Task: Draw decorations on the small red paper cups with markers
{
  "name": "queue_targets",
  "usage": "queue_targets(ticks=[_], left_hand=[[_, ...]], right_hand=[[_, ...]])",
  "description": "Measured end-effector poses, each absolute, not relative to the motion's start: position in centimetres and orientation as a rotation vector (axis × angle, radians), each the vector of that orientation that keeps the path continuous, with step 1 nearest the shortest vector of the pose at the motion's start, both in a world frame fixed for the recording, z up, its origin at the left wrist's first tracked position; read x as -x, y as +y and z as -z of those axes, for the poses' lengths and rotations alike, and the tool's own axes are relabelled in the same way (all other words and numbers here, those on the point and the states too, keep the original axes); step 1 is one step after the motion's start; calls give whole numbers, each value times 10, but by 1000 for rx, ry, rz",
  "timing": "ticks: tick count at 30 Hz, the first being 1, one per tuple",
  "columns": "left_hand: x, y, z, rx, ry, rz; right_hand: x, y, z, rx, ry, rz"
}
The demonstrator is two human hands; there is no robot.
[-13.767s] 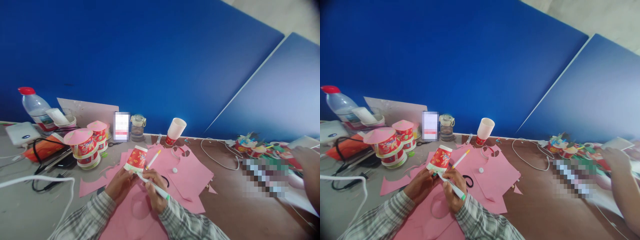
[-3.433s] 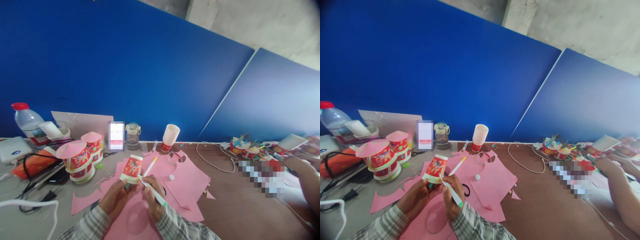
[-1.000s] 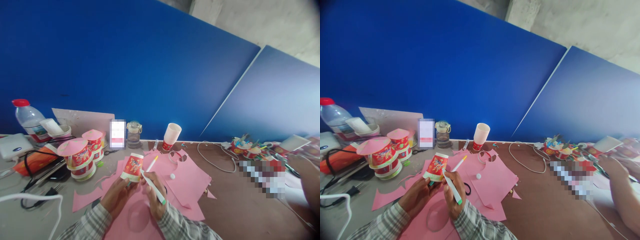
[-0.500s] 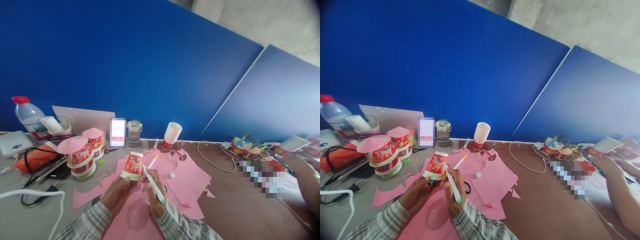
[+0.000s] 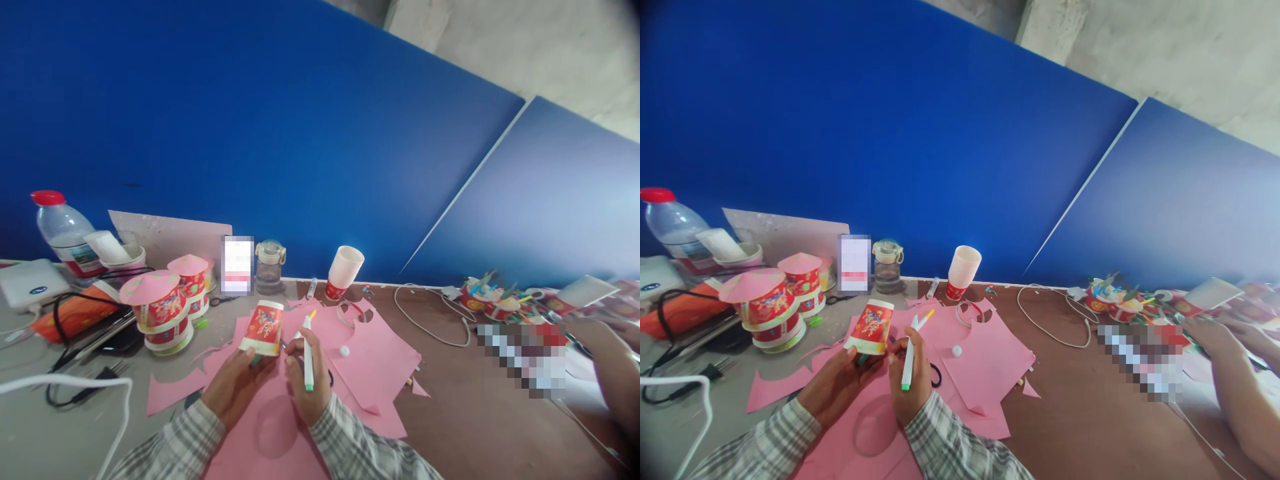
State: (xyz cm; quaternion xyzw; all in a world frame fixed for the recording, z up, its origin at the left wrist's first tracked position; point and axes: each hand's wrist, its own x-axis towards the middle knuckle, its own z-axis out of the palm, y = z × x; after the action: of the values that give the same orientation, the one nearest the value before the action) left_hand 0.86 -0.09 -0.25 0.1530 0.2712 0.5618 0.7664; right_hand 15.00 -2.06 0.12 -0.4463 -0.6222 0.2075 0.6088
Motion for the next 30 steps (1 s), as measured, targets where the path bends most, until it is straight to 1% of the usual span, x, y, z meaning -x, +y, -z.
queue_targets(ticks=[4, 7, 18, 26, 30], left_hand=[[-10, -3, 0, -354, 559, -1213], [-11, -4, -3, -378, 524, -1217], [-14, -8, -1, -445, 494, -1184], [-11, -4, 3, -314, 576, -1156], [-10, -4, 5, -365, 582, -1143]], right_hand=[[-149, -21, -2, 1027, -1492, -497], [-148, -24, -5, 1005, -1554, -440], [-144, -27, 2, 1036, -1673, -37], [-150, -22, 9, 1000, -1721, -65], [-154, -19, 10, 986, -1735, -113]])
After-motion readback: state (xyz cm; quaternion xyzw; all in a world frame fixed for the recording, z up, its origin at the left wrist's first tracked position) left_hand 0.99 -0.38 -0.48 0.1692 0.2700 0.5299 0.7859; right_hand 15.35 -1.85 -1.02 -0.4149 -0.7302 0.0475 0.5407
